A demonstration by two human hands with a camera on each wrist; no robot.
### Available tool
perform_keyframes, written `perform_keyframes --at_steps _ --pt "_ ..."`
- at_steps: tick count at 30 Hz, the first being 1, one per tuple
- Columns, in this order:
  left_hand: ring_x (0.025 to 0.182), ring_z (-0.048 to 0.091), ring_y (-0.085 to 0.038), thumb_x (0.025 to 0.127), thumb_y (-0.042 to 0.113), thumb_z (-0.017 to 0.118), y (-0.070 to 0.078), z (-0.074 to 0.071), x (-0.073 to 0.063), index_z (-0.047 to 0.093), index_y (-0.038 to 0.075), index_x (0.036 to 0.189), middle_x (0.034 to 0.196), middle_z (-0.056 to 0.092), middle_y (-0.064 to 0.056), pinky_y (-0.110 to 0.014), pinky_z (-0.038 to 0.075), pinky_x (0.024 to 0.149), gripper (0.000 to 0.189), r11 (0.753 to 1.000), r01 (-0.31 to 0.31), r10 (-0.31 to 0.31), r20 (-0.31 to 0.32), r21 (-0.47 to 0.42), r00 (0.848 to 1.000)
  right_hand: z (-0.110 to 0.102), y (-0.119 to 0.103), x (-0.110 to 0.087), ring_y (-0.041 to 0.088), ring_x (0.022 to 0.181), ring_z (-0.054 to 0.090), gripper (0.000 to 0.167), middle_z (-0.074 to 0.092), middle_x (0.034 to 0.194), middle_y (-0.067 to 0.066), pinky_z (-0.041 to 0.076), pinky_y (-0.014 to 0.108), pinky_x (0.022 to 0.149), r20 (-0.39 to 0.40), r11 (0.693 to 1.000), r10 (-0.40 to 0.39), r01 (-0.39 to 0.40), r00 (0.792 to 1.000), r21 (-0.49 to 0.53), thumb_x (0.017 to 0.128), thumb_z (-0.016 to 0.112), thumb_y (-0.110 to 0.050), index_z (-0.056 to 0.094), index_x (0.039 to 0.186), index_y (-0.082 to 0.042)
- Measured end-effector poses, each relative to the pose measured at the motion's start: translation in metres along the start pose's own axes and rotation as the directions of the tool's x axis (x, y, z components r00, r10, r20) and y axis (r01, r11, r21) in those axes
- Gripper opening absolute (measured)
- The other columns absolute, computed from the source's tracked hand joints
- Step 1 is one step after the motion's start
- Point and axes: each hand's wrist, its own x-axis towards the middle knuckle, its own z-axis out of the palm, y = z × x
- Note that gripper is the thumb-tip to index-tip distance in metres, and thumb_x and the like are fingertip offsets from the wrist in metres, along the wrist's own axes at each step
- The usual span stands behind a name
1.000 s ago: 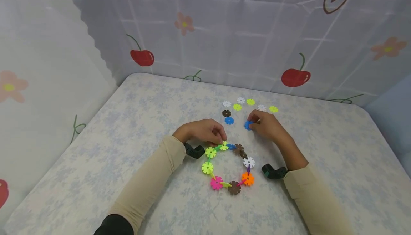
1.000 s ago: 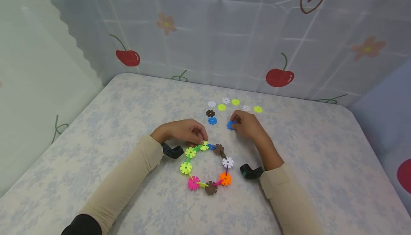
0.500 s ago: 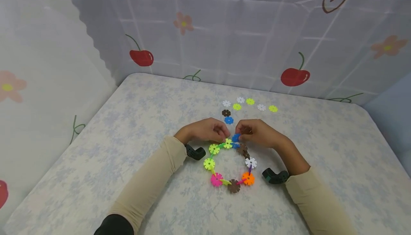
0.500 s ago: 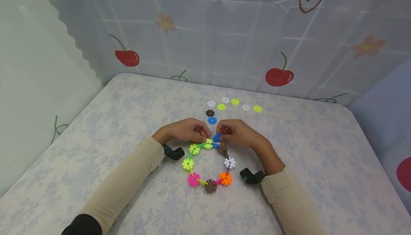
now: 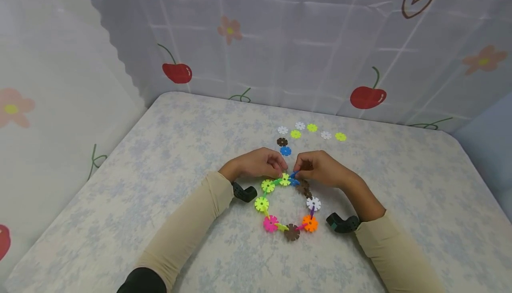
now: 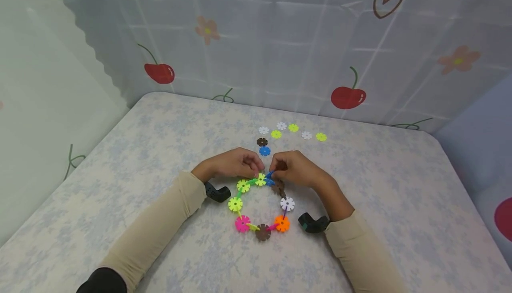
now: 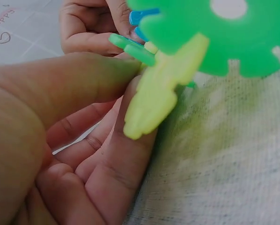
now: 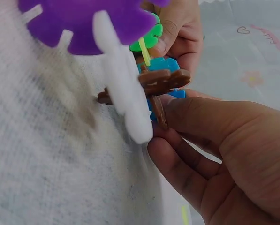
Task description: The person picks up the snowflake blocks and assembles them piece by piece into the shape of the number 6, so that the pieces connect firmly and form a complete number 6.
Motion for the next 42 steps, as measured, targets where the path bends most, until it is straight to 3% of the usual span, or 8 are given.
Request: perform_keyframes --at_steps 12,24,29,32,35,38,40,42 --pt "0.075 0.062 -0.013 0.094 0.000 0.070 -0.004 0.003 0.002 0.073 -0.002 0.101 0.088 0.071 -0.005 -0.027 0.052 0.071 0.008 0.999 -0.047 0.046 -0.041 -0.024 0.998 0.000 0.000 0.000 0.017 0.071 0.062 0.012 0.072 0.080 -0.001 0.051 0.028 0.061 -0.038 0.997 -0.012 0.009 0.999 -0.081 0.090 0.075 0.001 0.073 0.082 -0.007" --pt "0.073 0.061 -0.013 0.093 -0.003 0.071 0.000 0.008 0.002 0.072 0.003 0.090 0.086 0.070 -0.006 -0.026 0.051 0.068 0.006 0.999 -0.005 0.000 -0.090 -0.054 0.996 0.003 -0.003 0.001 0.016 0.066 0.059 0.016 0.072 0.080 -0.004 0.049 0.027 0.057 -0.033 0.992 -0.034 0.029 0.999 -0.123 0.089 0.077 0.000 0.072 0.077 -0.010" --pt "0.075 0.060 -0.013 0.095 0.001 0.070 -0.001 0.006 0.001 0.071 0.001 0.096 0.087 0.069 -0.005 -0.026 0.050 0.071 0.002 1.000 0.016 -0.017 -0.081 -0.015 0.997 0.000 -0.003 0.003 0.016 0.071 0.060 0.013 0.071 0.083 -0.003 0.052 0.030 0.063 -0.001 0.990 -0.020 0.020 1.000 -0.142 0.091 0.075 -0.001 0.072 0.084 -0.011" --pt "0.076 0.059 -0.014 0.096 0.003 0.069 0.000 0.006 0.000 0.071 0.001 0.098 0.087 0.069 -0.005 -0.026 0.050 0.071 0.004 0.999 0.034 -0.034 -0.075 -0.004 0.997 -0.010 -0.002 0.003 0.018 0.083 0.065 0.011 0.071 0.092 0.001 0.056 0.034 0.075 0.017 0.989 0.008 -0.005 1.000 -0.146 0.092 0.073 0.001 0.073 0.097 -0.009" --pt "0.076 0.058 -0.014 0.097 0.005 0.068 0.002 0.007 0.000 0.070 0.002 0.099 0.088 0.068 -0.005 -0.026 0.049 0.072 0.004 0.999 0.033 -0.034 -0.064 -0.005 0.997 -0.028 0.002 0.000 0.023 0.098 0.066 0.020 0.071 0.106 0.006 0.055 0.041 0.086 -0.059 0.978 0.053 -0.063 0.997 -0.197 0.095 0.069 0.001 0.073 0.113 -0.005" --pt "0.076 0.057 -0.014 0.097 0.005 0.068 0.002 0.008 -0.001 0.070 0.002 0.099 0.088 0.067 -0.006 -0.026 0.049 0.071 0.004 0.999 0.029 -0.030 -0.054 -0.018 0.998 -0.053 0.012 -0.002 0.033 0.109 0.062 0.027 0.067 0.120 0.016 0.052 0.050 0.092 -0.216 0.942 0.113 -0.174 0.970 -0.286 0.099 0.064 -0.003 0.067 0.126 0.000" --pt "0.075 0.057 -0.014 0.097 0.004 0.067 0.002 0.009 -0.001 0.070 0.001 0.099 0.087 0.067 -0.006 -0.026 0.049 0.071 0.004 0.999 0.025 -0.026 -0.055 -0.022 0.998 -0.069 0.021 -0.002 0.041 0.114 0.058 0.032 0.060 0.128 0.023 0.049 0.056 0.094 -0.315 0.900 0.170 -0.278 0.934 -0.336 0.102 0.059 -0.006 0.062 0.133 0.003" --pt "0.075 0.057 -0.014 0.097 0.003 0.067 0.002 0.009 -0.001 0.069 0.001 0.099 0.087 0.067 -0.006 -0.026 0.049 0.071 0.004 1.000 0.022 -0.024 -0.059 -0.022 0.998 -0.083 0.031 -0.002 0.048 0.122 0.050 0.039 0.050 0.134 0.031 0.042 0.061 0.100 -0.366 0.848 0.236 -0.375 0.900 -0.374 0.104 0.053 -0.008 0.054 0.140 0.008"
